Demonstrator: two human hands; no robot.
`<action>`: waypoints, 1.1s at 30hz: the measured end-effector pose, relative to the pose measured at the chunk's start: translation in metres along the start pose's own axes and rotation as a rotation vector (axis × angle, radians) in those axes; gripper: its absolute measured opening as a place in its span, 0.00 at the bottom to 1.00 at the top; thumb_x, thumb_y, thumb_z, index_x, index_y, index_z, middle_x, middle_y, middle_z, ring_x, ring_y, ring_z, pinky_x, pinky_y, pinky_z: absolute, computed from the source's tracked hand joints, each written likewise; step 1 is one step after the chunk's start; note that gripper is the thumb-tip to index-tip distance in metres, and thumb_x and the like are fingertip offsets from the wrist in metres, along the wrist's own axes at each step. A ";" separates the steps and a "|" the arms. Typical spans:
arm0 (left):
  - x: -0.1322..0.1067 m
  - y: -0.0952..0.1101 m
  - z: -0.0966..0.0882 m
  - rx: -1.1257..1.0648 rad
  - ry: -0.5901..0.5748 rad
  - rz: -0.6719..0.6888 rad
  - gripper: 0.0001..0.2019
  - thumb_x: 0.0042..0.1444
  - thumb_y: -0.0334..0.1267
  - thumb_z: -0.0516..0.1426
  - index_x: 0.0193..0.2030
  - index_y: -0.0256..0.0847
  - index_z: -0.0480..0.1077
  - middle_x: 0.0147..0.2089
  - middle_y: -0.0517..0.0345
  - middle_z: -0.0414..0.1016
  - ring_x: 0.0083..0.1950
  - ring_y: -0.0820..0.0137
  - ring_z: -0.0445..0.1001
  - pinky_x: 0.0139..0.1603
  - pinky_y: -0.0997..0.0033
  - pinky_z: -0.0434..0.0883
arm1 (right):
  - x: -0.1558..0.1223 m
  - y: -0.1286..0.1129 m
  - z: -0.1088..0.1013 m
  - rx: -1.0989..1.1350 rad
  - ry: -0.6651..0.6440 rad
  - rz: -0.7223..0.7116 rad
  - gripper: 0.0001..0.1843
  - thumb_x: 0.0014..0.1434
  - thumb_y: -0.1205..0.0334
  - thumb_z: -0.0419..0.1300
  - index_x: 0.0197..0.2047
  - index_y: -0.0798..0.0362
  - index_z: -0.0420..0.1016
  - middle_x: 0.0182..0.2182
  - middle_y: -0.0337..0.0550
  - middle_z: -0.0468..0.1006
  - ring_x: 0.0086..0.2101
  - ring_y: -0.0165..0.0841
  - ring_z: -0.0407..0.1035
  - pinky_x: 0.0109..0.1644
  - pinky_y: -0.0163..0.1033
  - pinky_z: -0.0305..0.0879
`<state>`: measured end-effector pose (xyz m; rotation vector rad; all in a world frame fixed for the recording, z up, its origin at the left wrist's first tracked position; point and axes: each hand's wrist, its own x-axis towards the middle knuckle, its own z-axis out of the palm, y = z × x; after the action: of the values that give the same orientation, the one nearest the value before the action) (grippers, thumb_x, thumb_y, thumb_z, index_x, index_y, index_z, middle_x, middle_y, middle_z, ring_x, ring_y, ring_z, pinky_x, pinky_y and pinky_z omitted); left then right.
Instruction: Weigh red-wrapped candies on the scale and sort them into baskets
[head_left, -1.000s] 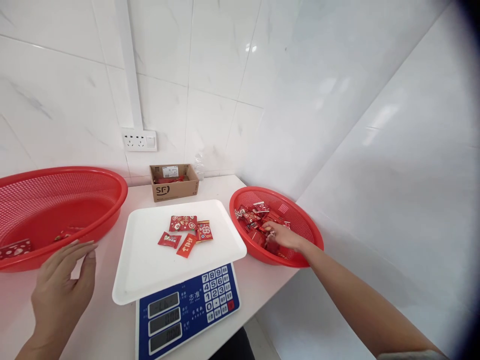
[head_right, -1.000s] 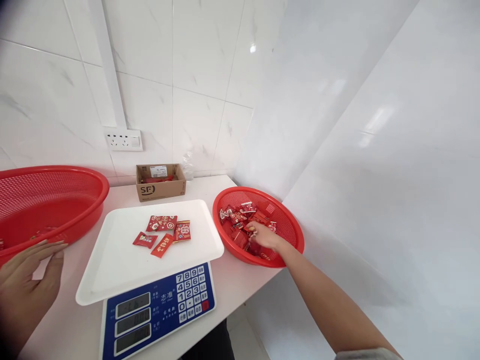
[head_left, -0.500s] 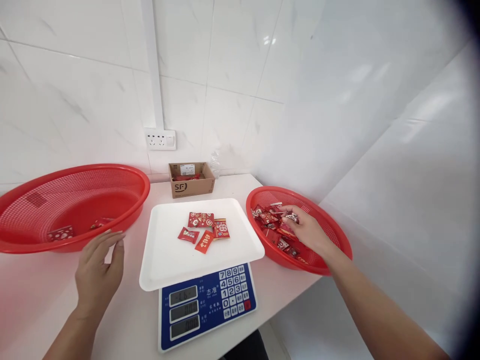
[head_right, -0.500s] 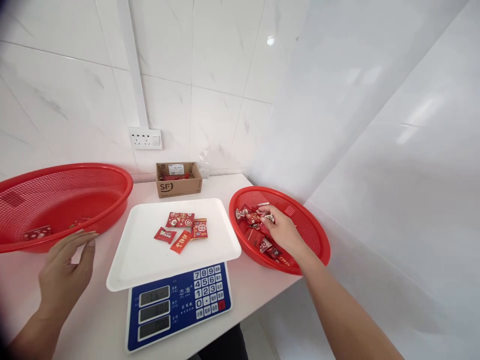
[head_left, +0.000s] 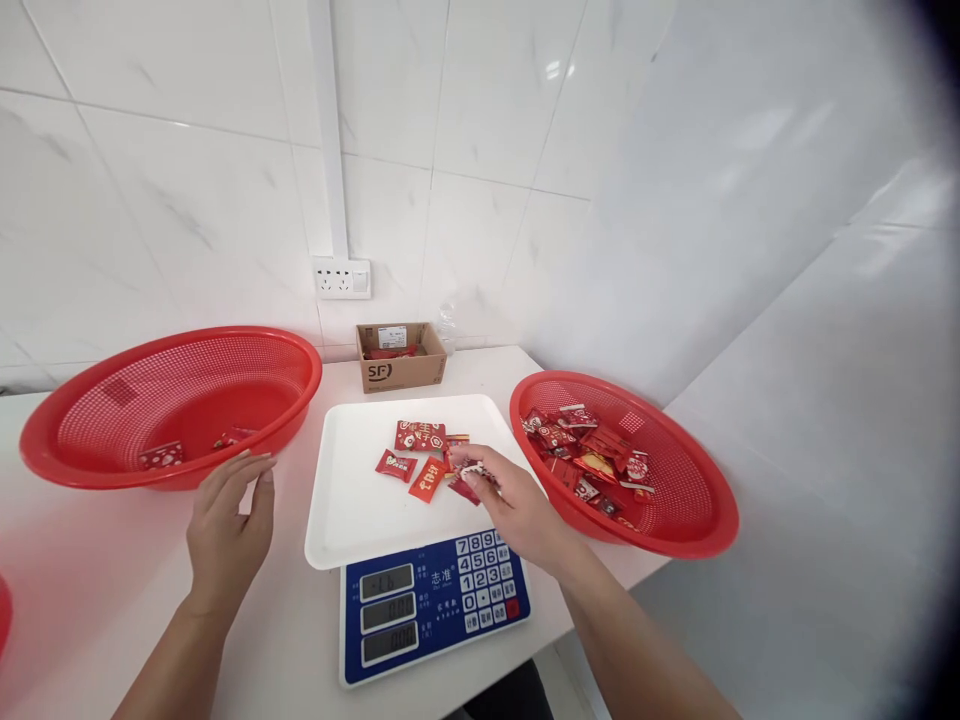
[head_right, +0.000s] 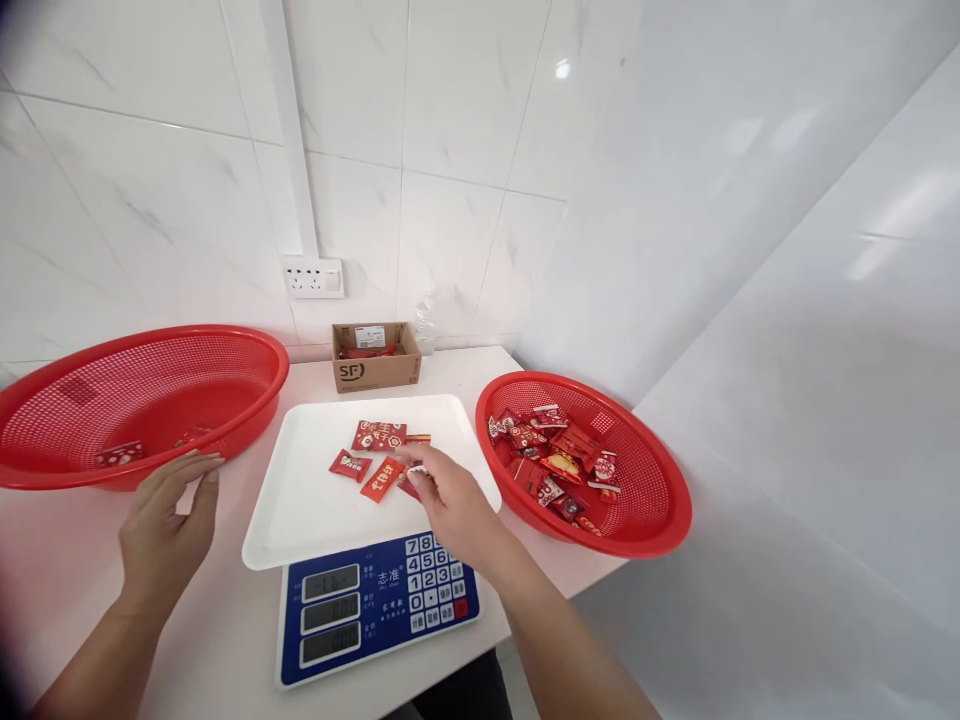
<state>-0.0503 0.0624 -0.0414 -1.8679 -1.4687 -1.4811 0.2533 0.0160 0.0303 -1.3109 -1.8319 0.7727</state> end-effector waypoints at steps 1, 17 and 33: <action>0.000 0.001 0.000 -0.004 -0.008 -0.006 0.08 0.59 0.33 0.53 0.41 0.38 0.72 0.40 0.47 0.77 0.47 0.59 0.74 0.52 0.57 0.69 | 0.001 0.001 0.003 -0.011 -0.018 -0.010 0.18 0.64 0.62 0.46 0.55 0.47 0.66 0.52 0.44 0.73 0.52 0.34 0.67 0.54 0.44 0.65; 0.005 0.020 -0.008 -0.023 -0.073 -0.036 0.09 0.60 0.38 0.52 0.41 0.39 0.72 0.42 0.48 0.76 0.48 0.60 0.73 0.52 0.56 0.70 | -0.020 0.006 0.023 -0.418 0.006 -0.166 0.15 0.58 0.69 0.54 0.47 0.52 0.74 0.48 0.47 0.76 0.50 0.39 0.67 0.54 0.49 0.65; 0.057 0.134 0.043 -0.140 -1.161 0.435 0.40 0.56 0.63 0.45 0.68 0.40 0.45 0.71 0.48 0.44 0.71 0.54 0.35 0.68 0.45 0.41 | -0.060 0.083 -0.067 -0.597 0.379 0.174 0.23 0.61 0.51 0.48 0.50 0.55 0.73 0.49 0.50 0.76 0.50 0.44 0.68 0.52 0.53 0.66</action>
<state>0.0824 0.0690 0.0324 -3.0915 -1.1388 -0.2162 0.3639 -0.0132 -0.0140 -1.8611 -1.7037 0.0266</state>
